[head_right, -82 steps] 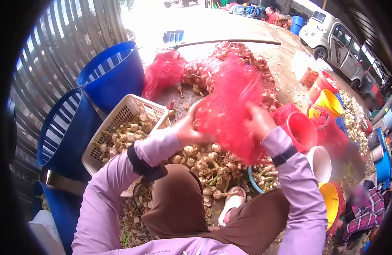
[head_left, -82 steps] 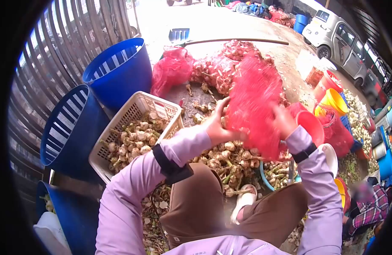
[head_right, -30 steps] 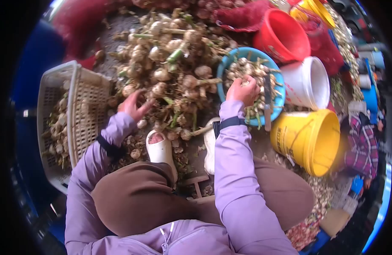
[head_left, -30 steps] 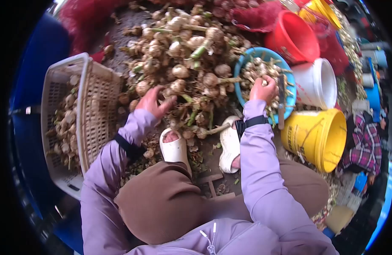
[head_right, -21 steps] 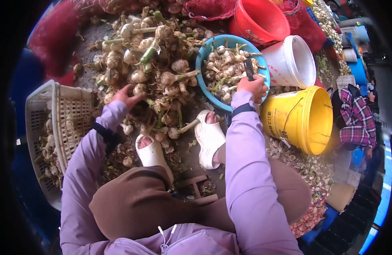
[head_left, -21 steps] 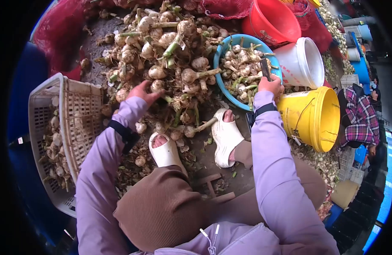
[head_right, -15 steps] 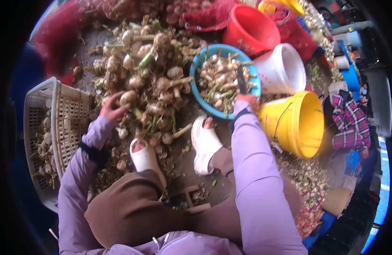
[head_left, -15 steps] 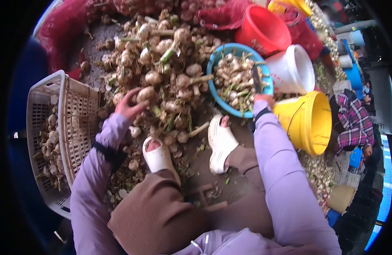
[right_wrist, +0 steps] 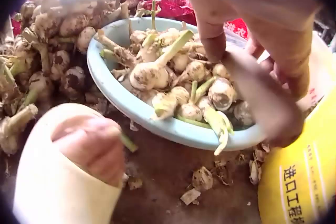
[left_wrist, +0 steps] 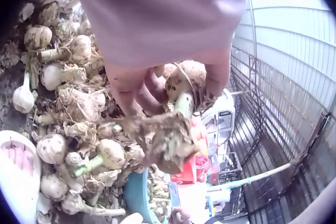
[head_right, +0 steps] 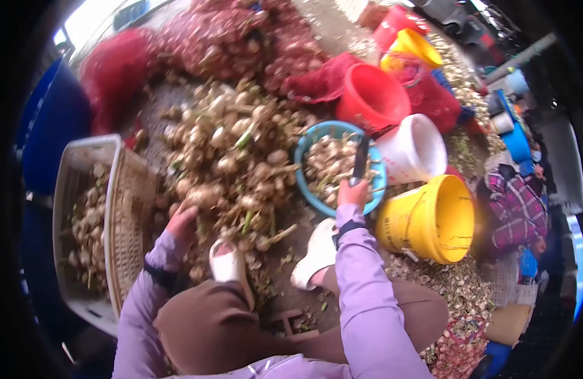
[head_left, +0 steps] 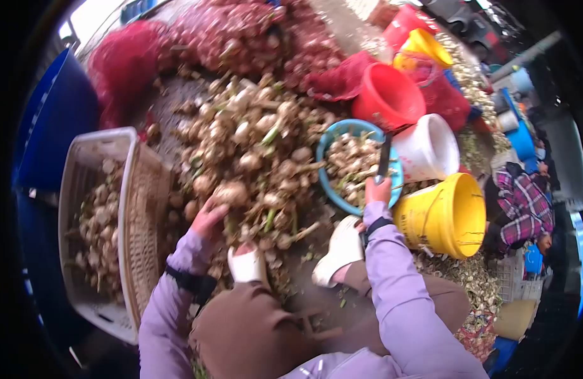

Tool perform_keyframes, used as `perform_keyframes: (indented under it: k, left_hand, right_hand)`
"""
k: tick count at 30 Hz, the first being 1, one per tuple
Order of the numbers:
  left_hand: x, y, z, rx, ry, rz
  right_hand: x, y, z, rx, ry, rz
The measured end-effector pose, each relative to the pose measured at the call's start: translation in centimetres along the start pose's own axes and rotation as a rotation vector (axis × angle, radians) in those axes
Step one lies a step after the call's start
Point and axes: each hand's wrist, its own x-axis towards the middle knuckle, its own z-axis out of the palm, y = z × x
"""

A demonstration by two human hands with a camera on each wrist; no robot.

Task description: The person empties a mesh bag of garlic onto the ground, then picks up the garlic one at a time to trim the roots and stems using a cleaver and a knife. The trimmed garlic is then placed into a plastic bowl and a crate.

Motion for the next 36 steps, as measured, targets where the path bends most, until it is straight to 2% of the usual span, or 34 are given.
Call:
perform_keyframes:
  k: [1, 3, 4, 5, 7, 9, 11, 12, 13, 15, 16, 17, 19, 20, 22, 26, 27, 29, 30, 36]
  left_hand:
    - [-0.7, 0.3, 1.4, -0.021, 0.026, 0.004]
    - [-0.3, 0.1, 1.0, -0.021, -0.050, 0.084]
    - [0.0, 0.0, 0.6, 0.095, -0.052, 0.110]
    - [0.0, -0.1, 0.1, 0.213, -0.067, 0.132]
    - [-0.6, 0.2, -0.6, 0.292, -0.040, 0.090]
    - [-0.9, 0.3, -1.2, 0.255, 0.040, 0.104]
    - [-1.2, 0.7, -2.4, 0.322, 0.009, 0.185]
    - [-1.6, 0.6, -2.5, 0.412, 0.047, 0.274]
    - [-1.9, 0.6, -2.6, 0.405, 0.055, 0.264]
    - [-1.9, 0.9, -2.8, 0.606, -0.040, 0.276]
    - [-1.2, 0.4, -3.1, 1.048, -0.039, 0.608]
    - [-1.3, -0.4, -2.8, 0.542, 0.019, 0.364]
    - [-1.2, -1.4, -5.2, 1.455, -0.144, 1.042]
    - [-1.3, -1.8, -6.0, 1.454, -0.143, 1.034]
    - [-1.9, -2.2, -5.4, 1.041, -0.028, 0.795]
    - [-2.6, -2.9, -4.1, 0.228, 0.182, 0.305]
    - [-2.3, -3.1, -4.1, 0.226, 0.183, 0.301]
    - [-2.0, -3.4, -4.2, 0.385, 0.204, 0.441]
    - [-2.1, -3.2, -4.0, 0.384, 0.204, 0.436]
    - [-3.9, 1.1, -0.8, 0.469, 0.138, 0.190]
  right_hand:
    - [-2.0, -3.3, -2.5, 0.209, -0.133, -0.011]
    - [-5.6, -7.8, -4.4, 0.407, -0.369, -0.088]
    - [-8.0, -10.3, -5.5, 0.451, -0.411, -0.211]
    - [-10.3, -12.6, -7.1, 0.404, -0.472, -0.317]
    - [-13.8, -15.4, -8.6, 0.278, -0.475, -0.689]
    - [-16.4, -16.6, -8.9, 0.315, -0.538, -0.909]
    - [-18.2, -17.7, -9.6, 0.254, -0.693, -0.952]
    - [-18.8, -18.3, -9.8, 0.239, -0.695, -1.002]
    - [-19.2, -18.7, -10.0, 0.220, -0.697, -1.051]
    - [-20.0, -19.1, -9.6, 0.205, -0.716, -1.093]
    - [-20.3, -19.3, -9.4, 0.200, -0.719, -1.143]
    - [-20.5, -19.6, -9.2, 0.199, -0.727, -1.136]
    - [-20.8, -20.0, -8.9, 0.171, -0.730, -1.184]
    - [-20.9, -20.2, -8.9, 0.171, -0.737, -1.180]
    - [-20.9, -20.3, -9.1, 0.104, -0.724, -1.285]
    - [-21.3, -20.3, -8.5, 0.088, -0.729, -1.268]
    - [-21.4, -20.2, -8.2, 0.098, -0.716, -1.251]
    - [-21.5, -19.9, -7.9, 0.104, -0.709, -1.228]
    - [-21.3, -19.7, -7.8, 0.109, -0.687, -1.218]
    - [-20.9, -19.5, -7.0, 0.147, -0.665, -1.197]
